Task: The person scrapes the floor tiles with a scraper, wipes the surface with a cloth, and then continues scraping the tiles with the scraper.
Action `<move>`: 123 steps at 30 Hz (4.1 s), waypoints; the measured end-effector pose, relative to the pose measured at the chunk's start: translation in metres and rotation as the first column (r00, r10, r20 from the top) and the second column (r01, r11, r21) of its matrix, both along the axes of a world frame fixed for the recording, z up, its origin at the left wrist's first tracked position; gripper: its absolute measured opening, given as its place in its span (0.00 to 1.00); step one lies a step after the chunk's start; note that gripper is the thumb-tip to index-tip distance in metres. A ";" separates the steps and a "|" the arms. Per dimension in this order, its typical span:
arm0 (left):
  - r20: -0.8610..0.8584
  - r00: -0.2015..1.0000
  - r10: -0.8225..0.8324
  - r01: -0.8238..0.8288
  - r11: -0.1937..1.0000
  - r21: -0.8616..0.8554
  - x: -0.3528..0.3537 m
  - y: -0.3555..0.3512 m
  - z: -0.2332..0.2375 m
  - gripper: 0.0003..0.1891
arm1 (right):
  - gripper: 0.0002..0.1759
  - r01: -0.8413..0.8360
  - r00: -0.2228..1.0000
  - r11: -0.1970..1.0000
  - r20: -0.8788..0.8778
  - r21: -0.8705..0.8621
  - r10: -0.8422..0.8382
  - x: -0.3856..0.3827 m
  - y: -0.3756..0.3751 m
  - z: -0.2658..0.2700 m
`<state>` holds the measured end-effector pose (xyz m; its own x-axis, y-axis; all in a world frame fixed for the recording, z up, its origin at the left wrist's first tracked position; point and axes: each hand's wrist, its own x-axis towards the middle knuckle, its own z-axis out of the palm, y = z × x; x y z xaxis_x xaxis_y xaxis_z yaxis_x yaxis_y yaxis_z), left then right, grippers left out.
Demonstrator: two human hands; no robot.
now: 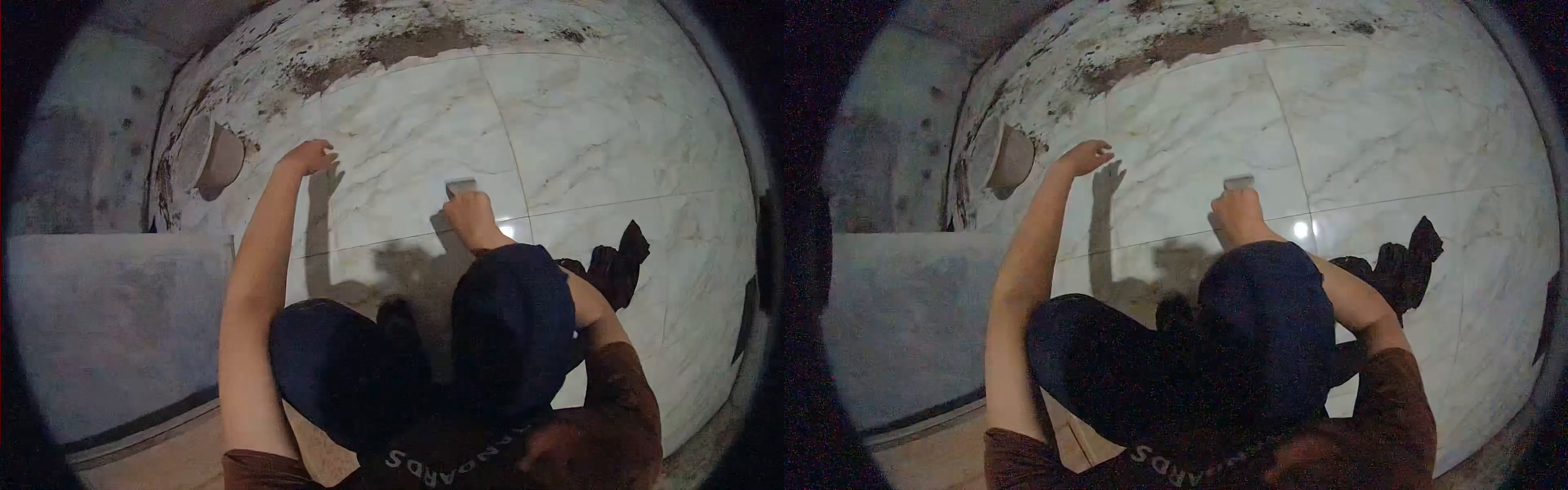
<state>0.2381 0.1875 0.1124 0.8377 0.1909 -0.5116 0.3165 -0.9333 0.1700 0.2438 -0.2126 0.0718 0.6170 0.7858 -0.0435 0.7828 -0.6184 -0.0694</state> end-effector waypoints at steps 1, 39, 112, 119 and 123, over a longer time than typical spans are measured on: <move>-0.066 0.998 0.011 -0.006 0.998 0.065 0.000 0.001 -0.002 0.30 | 0.09 0.039 0.995 0.995 0.084 0.088 -0.047 0.006 0.000 0.004; 0.015 1.000 0.016 -0.015 0.999 -0.040 0.029 -0.058 0.023 0.29 | 0.08 0.271 0.914 0.952 -0.273 -0.144 -0.302 -0.011 -0.075 -0.015; 0.004 0.991 -0.133 0.132 0.982 0.134 0.067 -0.047 -0.043 0.28 | 0.25 0.092 0.976 0.984 -0.180 -0.152 -0.119 -0.039 -0.109 -0.023; -0.030 0.994 -0.106 0.107 0.993 0.049 0.048 -0.057 -0.035 0.28 | 0.23 0.068 0.996 0.992 -0.057 -0.104 -0.074 -0.046 -0.117 -0.024; -0.024 0.995 -0.098 0.099 0.994 0.038 0.037 -0.060 -0.027 0.28 | 0.19 -0.045 0.996 0.999 0.080 0.027 0.042 -0.056 -0.134 -0.040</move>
<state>0.2756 0.1278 0.0855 0.8421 0.1284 -0.5238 0.2262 -0.9658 0.1269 0.1876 -0.3465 0.0316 0.5827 0.8122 0.0270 0.8127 -0.5822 -0.0235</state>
